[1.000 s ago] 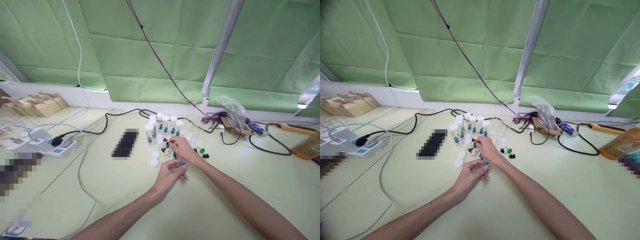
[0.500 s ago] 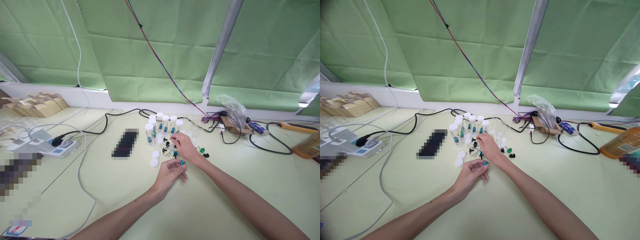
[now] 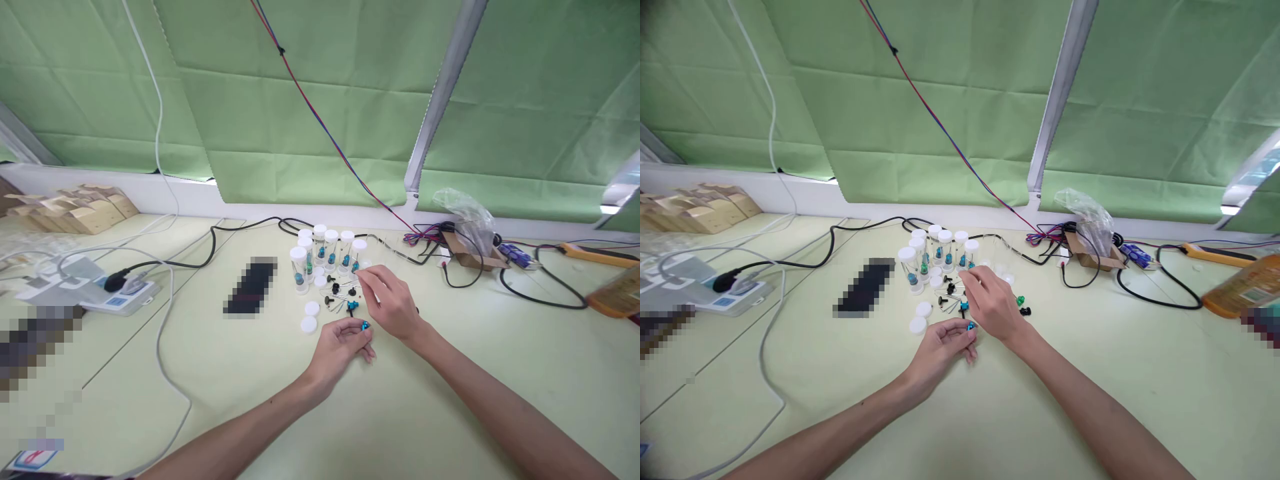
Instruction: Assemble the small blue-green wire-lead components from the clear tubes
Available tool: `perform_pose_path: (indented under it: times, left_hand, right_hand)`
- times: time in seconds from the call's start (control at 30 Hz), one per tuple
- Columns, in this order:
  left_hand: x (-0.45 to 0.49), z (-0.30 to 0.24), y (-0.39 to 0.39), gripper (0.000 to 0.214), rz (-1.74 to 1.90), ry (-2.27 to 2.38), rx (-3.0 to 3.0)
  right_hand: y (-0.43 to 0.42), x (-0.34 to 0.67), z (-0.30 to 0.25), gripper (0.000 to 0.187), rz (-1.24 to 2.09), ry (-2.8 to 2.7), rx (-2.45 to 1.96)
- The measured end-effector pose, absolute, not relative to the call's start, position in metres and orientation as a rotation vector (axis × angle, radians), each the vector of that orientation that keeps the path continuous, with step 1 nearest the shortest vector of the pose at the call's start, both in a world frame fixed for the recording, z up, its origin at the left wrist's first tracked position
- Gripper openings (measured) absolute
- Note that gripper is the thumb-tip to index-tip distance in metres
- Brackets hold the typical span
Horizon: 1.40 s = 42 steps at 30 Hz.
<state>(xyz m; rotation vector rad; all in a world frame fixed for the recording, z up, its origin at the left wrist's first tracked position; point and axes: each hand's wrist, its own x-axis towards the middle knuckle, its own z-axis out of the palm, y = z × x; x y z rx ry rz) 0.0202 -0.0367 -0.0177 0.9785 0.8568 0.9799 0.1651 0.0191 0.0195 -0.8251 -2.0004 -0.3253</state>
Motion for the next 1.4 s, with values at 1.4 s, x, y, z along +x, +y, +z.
perform_pose_path:
  times: [1.4]
  left_hand:
    - [0.022,-0.017,-0.033,0.033,0.945,0.857,0.964]
  right_hand:
    - [0.01,0.19,-0.021,0.028,-0.032,-1.623,-0.809]
